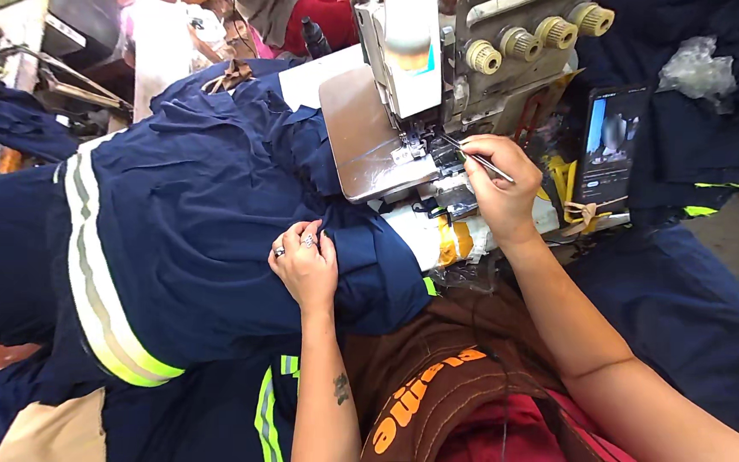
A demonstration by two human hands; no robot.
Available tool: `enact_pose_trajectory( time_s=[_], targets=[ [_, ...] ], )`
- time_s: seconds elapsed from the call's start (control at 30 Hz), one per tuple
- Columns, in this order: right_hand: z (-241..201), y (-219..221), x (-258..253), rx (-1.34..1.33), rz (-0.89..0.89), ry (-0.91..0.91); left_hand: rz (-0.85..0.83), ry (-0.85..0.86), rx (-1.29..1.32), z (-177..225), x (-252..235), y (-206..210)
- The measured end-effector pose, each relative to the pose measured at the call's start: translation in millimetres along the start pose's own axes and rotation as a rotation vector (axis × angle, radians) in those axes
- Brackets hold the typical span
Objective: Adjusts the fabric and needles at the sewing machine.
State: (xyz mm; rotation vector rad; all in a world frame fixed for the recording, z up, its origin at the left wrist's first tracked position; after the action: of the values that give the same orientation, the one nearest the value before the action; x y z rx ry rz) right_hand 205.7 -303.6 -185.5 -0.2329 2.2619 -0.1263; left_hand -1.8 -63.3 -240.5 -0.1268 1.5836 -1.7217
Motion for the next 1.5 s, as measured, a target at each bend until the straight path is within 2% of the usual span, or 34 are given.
enact_pose_trajectory(
  time_s=[0.2,0.3,0.47,0.57,0.67,0.73,1.0,1.2,1.27,1.4,1.5],
  targets=[
    [-12.5,-10.4,4.7,0.04,-0.021,0.034,-0.006,0.0,-0.003,0.0,-0.3,-0.4],
    [-11.2,-17.3,4.0,-0.035,0.023,0.032,-0.003,0.0,0.002,-0.7,-0.7,0.5],
    [-6.4,-12.7,0.6,0.026,0.011,0.009,-0.01,0.01,-0.004,0.9,-1.4,-1.3],
    [-4.4,-15.4,4.2,-0.029,0.02,0.078,-0.002,0.008,-0.009,1.0,-2.1,-1.3],
    [-14.8,-33.3,8.1,-0.182,0.069,0.217,-0.008,0.003,-0.022,1.3,-1.4,-1.3],
    [-20.0,-46.3,9.1,-0.19,0.099,0.279,-0.015,0.003,-0.023,0.6,-1.3,-1.1],
    [-6.7,-55.9,16.0,0.147,0.067,0.385,0.009,0.004,-0.014,1.1,-1.3,-1.0],
    [3.4,-40.9,14.2,0.522,0.026,0.268,0.022,0.012,-0.003,0.9,-1.1,-0.7],
    [4.2,-37.7,15.0,0.491,0.015,0.257,0.024,0.011,-0.002,1.4,-1.5,-0.7],
    [0.9,-34.7,15.3,0.249,0.06,0.383,0.023,0.011,-0.001,1.4,-1.0,-0.7],
    [1.9,-39.0,15.6,0.216,0.111,0.411,0.033,0.017,-0.01,0.1,-0.8,-0.3]
  ],
)
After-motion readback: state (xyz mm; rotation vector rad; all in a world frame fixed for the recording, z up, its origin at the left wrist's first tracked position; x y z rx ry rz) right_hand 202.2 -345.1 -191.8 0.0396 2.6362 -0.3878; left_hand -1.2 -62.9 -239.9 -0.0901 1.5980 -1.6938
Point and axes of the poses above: each hand's wrist, its own x-axis away from the middle knuckle, its own y-axis out of the palm, z = x × y, the point moved 1 cm from there along -x, towards the middle knuckle, and after that the axes turned 4 degrees about -x, right-handed, at the moved point
